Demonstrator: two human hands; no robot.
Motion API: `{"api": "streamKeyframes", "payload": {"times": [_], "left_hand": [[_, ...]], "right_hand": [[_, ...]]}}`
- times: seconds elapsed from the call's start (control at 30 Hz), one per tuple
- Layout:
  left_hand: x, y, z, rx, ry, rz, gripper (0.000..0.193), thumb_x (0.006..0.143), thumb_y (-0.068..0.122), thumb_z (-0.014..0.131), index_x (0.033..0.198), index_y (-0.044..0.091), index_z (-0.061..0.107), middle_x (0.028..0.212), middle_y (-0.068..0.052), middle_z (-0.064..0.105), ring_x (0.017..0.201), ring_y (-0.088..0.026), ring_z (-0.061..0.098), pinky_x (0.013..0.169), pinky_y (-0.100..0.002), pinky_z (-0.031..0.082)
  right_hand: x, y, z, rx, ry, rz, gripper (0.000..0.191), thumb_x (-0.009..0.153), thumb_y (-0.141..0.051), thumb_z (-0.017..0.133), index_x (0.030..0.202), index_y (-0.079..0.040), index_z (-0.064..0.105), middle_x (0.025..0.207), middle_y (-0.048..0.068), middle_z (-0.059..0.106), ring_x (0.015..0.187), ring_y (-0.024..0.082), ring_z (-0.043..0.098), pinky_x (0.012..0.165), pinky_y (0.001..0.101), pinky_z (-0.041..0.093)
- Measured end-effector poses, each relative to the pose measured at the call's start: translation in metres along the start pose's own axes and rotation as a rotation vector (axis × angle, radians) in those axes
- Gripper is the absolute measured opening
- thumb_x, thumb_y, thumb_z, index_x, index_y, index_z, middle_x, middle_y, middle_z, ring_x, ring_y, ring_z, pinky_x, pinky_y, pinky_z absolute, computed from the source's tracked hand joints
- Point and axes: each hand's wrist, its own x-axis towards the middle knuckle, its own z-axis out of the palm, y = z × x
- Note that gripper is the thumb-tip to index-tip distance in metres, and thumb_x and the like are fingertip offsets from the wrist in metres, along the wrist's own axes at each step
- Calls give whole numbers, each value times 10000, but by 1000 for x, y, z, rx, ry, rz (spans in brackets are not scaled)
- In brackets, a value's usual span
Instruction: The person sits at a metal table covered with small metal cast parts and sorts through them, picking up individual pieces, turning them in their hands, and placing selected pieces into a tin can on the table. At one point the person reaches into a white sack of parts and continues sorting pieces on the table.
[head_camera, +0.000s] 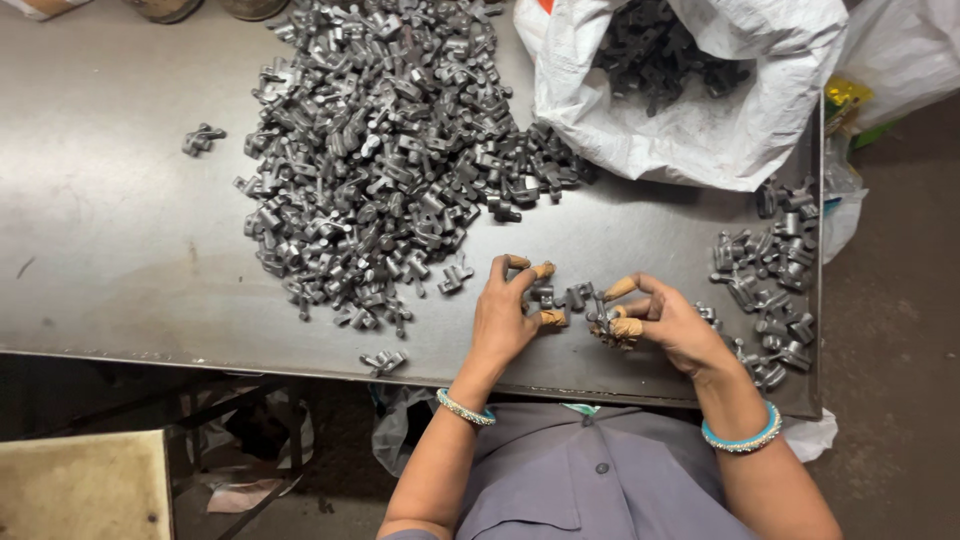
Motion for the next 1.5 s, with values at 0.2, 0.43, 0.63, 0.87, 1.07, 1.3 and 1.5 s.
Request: {"api": "streamKeyframes", "payload": {"times": [0.2, 0.43, 0.63, 0.87, 1.07, 1.3, 1.5], "left_hand": [[0, 1, -3, 18, 30, 33, 648, 602, 7, 874, 1211, 120, 685, 1262, -118, 534, 820, -295, 652, 751, -420, 551], [5, -5, -5, 49, 44, 84, 661, 590, 22, 887, 1217, 128, 707, 1199, -158, 521, 983, -367, 626, 826, -444, 546], [8, -10, -5, 85, 38, 94, 614, 599, -1, 867, 1183, 103, 709, 1195, -164, 519, 1016, -386, 623, 852, -455, 543], [5, -10, -6, 90, 51, 88, 586, 582, -28, 848, 1136, 122, 732, 1165, -141, 527, 975, -356, 632, 830, -434, 552], [1, -18, -5, 41, 56, 54, 538, 629, -68, 803, 1126, 131, 748, 1091, -115, 550, 855, -294, 639, 768, -411, 556], [3, -9, 13, -4, 49, 45, 514, 626, 29, 871, 1112, 92, 718, 1067, -115, 575, 841, -315, 662, 763, -423, 553], [5, -4, 19, -12, 78, 60, 523, 597, 95, 924, 1070, 59, 703, 1042, -139, 599, 909, -359, 670, 770, -451, 545]], "right_hand": [[3, -31, 2, -222, 14, -160, 352, 838, -55, 775, 1165, 13, 664, 950, 108, 729, 853, 102, 684, 722, 258, 548], [-51, -48, 25, -1241, 495, 102, 291, 802, -227, 827, 1088, -185, 788, 852, 71, 740, 814, 223, 701, 786, 370, 549], [-60, -54, 50, -1426, 613, -374, 300, 688, -221, 852, 966, -141, 769, 1107, 97, 670, 1071, 315, 592, 939, 437, 498], [16, -24, 80, -1301, 291, -611, 519, 676, 27, 760, 1185, -46, 685, 1192, 80, 695, 1131, 326, 594, 936, 462, 456], [18, -1, 39, -251, 144, -353, 331, 836, 13, 755, 1152, 25, 657, 1155, 157, 722, 1010, 247, 692, 896, 370, 588], [3, 17, 3, 485, -13, -119, 387, 851, -113, 762, 1186, 22, 623, 1156, 255, 717, 1032, 390, 724, 827, 455, 627], [-3, 18, -3, 415, -63, -81, 382, 880, -121, 755, 1204, 28, 616, 1137, 242, 715, 994, 365, 741, 791, 413, 607]]}}
